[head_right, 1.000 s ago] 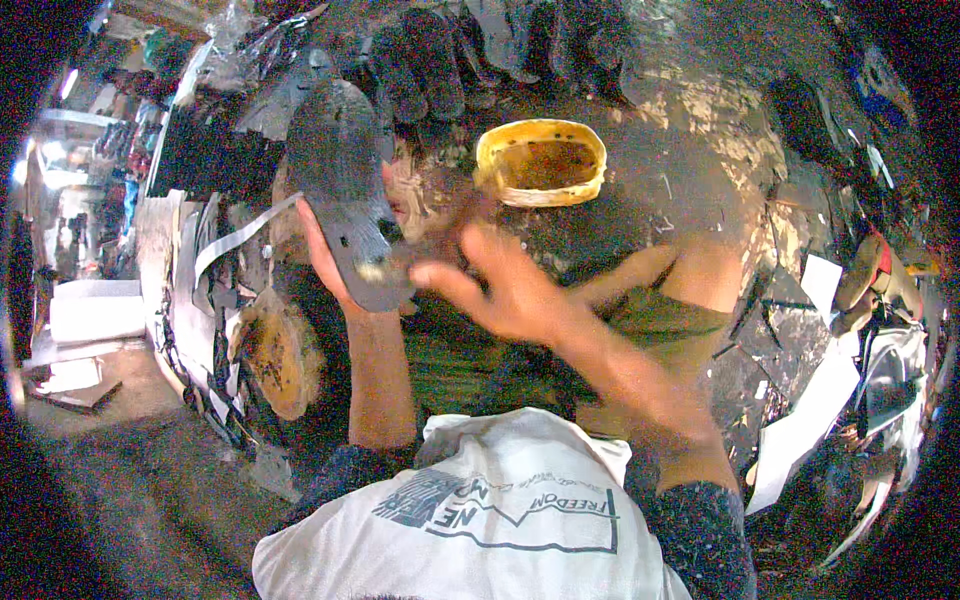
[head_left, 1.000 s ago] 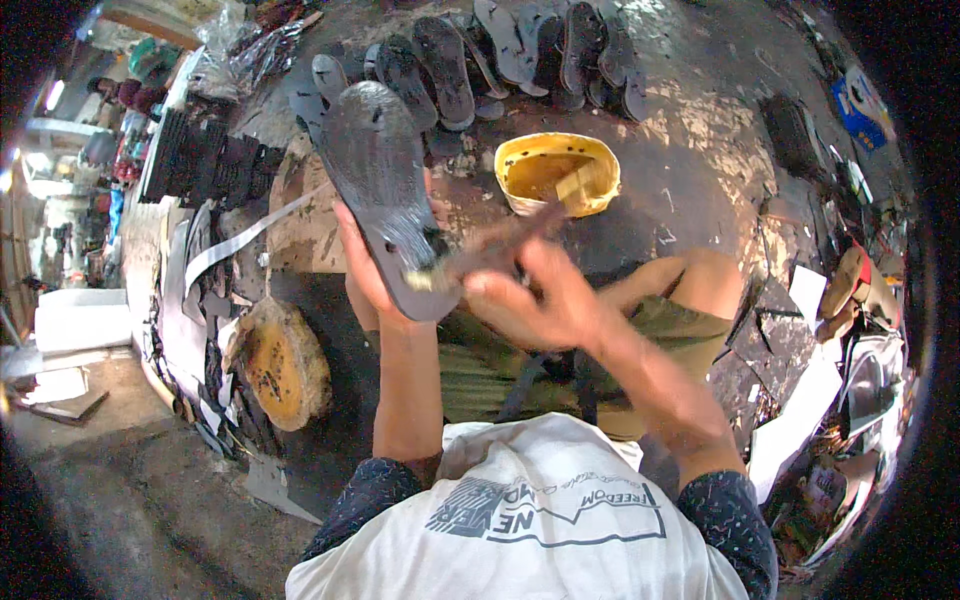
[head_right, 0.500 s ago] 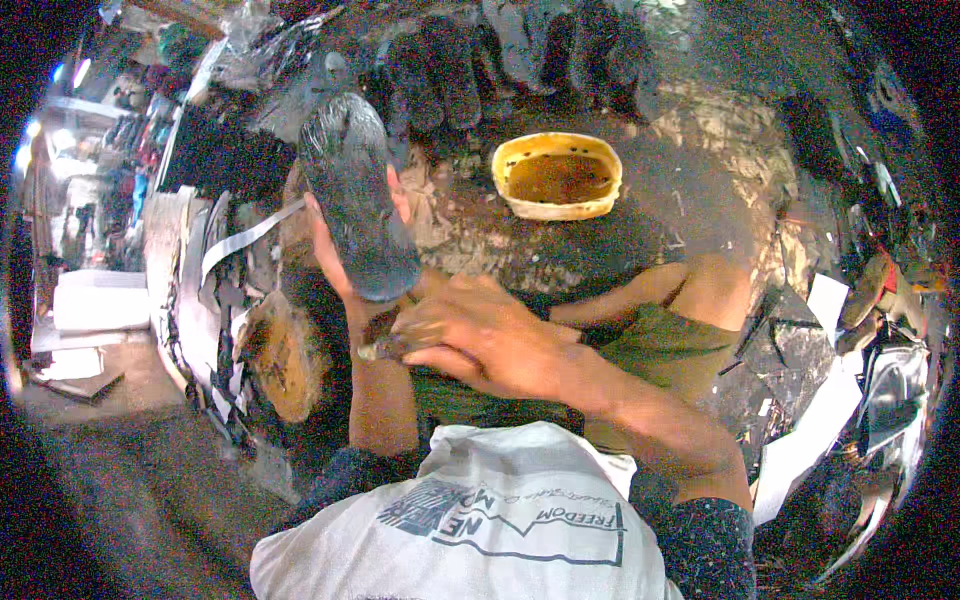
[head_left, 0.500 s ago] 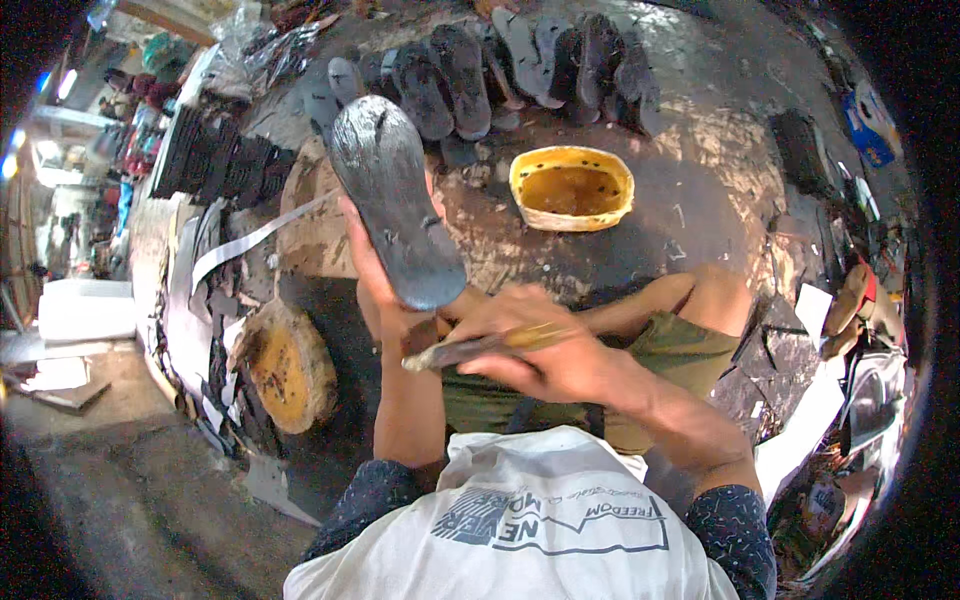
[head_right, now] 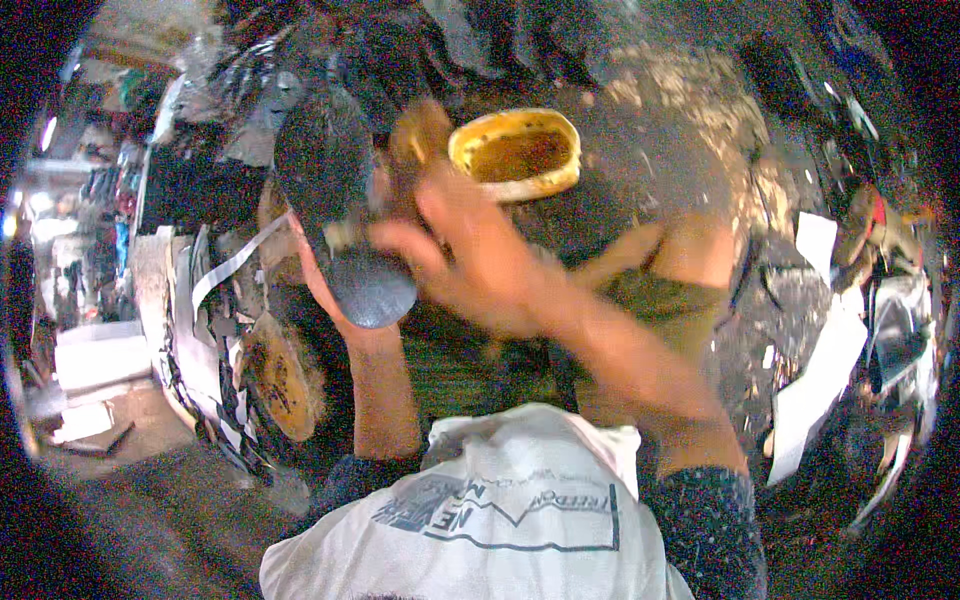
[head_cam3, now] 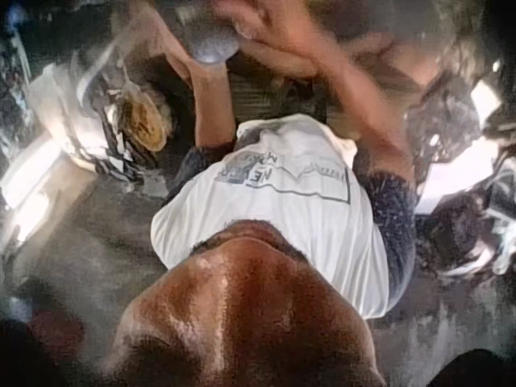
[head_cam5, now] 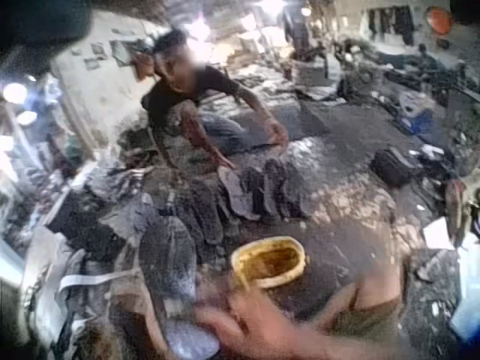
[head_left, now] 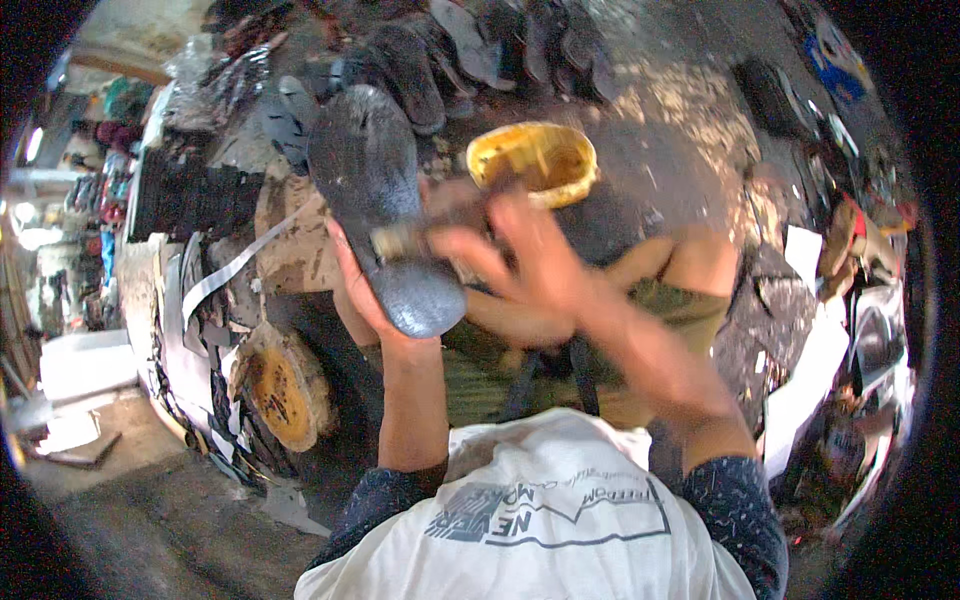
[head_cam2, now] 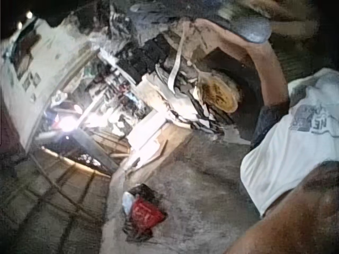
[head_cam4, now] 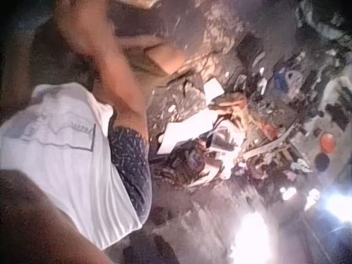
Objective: The person sits on the floor and applies glue to the soles of flip-flops using a brush, then presses the straps onto the glued areas. The person handles multiple flip-flops one at a time, turning them over and inspecting the bond.
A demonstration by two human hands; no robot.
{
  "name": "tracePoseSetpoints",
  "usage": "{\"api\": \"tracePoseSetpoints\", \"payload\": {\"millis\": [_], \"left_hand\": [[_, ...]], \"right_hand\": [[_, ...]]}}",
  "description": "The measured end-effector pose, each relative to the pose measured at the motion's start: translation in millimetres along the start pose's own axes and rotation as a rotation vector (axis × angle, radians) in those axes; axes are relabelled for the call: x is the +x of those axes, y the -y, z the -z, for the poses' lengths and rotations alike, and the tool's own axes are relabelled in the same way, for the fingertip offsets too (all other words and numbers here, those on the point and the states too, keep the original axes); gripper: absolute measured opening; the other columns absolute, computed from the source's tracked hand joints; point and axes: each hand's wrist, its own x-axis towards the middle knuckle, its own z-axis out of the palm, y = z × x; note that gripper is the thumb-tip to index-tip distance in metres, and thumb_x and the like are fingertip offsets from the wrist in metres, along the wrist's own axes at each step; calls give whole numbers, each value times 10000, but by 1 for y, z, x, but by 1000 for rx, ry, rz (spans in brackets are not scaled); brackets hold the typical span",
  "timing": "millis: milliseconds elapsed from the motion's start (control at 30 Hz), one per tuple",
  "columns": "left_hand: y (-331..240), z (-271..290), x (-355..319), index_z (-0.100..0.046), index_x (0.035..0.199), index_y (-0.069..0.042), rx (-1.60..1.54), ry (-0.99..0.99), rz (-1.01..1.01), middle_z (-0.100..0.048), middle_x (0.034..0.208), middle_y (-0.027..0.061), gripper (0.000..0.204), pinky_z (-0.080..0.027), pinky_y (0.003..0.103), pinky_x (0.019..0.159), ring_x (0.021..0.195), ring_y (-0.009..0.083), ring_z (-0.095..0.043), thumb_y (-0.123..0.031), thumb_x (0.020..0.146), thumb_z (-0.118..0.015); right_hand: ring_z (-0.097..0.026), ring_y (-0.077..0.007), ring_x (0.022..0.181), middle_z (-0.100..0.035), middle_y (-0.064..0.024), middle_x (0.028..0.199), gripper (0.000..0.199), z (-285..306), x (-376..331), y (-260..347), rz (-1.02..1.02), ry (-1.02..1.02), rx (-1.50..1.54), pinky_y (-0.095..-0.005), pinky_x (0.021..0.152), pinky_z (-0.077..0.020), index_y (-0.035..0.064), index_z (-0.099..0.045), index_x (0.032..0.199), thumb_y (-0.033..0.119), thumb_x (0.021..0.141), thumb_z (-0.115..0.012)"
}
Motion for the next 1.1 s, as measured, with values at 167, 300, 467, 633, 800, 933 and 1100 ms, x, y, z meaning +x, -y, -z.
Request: {"api": "tracePoseSetpoints", "payload": {"millis": [167,300,467,633,800,933,1100], "left_hand": [[-13,-3,2,-485,1463,-49,153,-27,47,-615,1377,180,614,-529,463,1006,1147,318,-650,-512,1060,-481],[-1,-2,-1,-494,1435,21,224,-210,-62,-610,1333,236,651,-557,416,979,1081,315,-651,-494,1039,-544],[27,2,-26,-360,1557,-86,71,91,48,-504,1506,120,619,-382,468,1178,1342,288,-528,-464,1074,-448],[19,31,-48,-307,1581,-86,492,-111,-26,-489,1502,126,624,-463,469,1112,1315,287,-554,-415,1077,-471],[13,23,-42,-436,1504,-70,267,-195,23,-559,1436,209,666,-582,551,937,1255,394,-596,-533,1029,-495],[16,31,-26,-509,1449,-71,-81,110,-22,-607,1358,187,498,-561,457,988,1213,308,-605,-272,1004,-606],[14,19,-23,-559,1386,-64,354,-187,-128,-662,1290,101,530,-517,435,1016,1125,267,-654,-483,1081,-452]], "right_hand": [[-580,-411,1250,-623,-172,1359,413,-11,-16,13,31,50,30,-512,1046,-443,35,-653,1240,259,912,-764],[-654,-344,1129,-728,-101,1179,290,9,-35,28,119,87,102,-517,991,-462,87,-740,1125,273,904,-770],[-646,-400,986,-675,-188,1027,319,8,35,13,143,-217,-137,-466,855,-504,15,-656,1104,247,914,-763],[-673,-365,953,-688,-200,1039,350,27,94,-6,-16,-430,-157,-413,835,-522,10,-639,1136,243,916,-779],[-610,-457,866,-630,-234,931,351,16,67,-12,148,-359,-219,-493,750,-485,-10,-582,980,286,920,-761],[-586,-451,898,-590,-225,943,344,-17,25,-15,126,-242,-32,-507,793,-473,-15,-587,1003,276,928,-755],[-667,-386,1000,-684,-196,1104,296,-15,10,-15,-90,-221,-174,-445,870,-527,2,-646,1129,187,928,-759]]}}
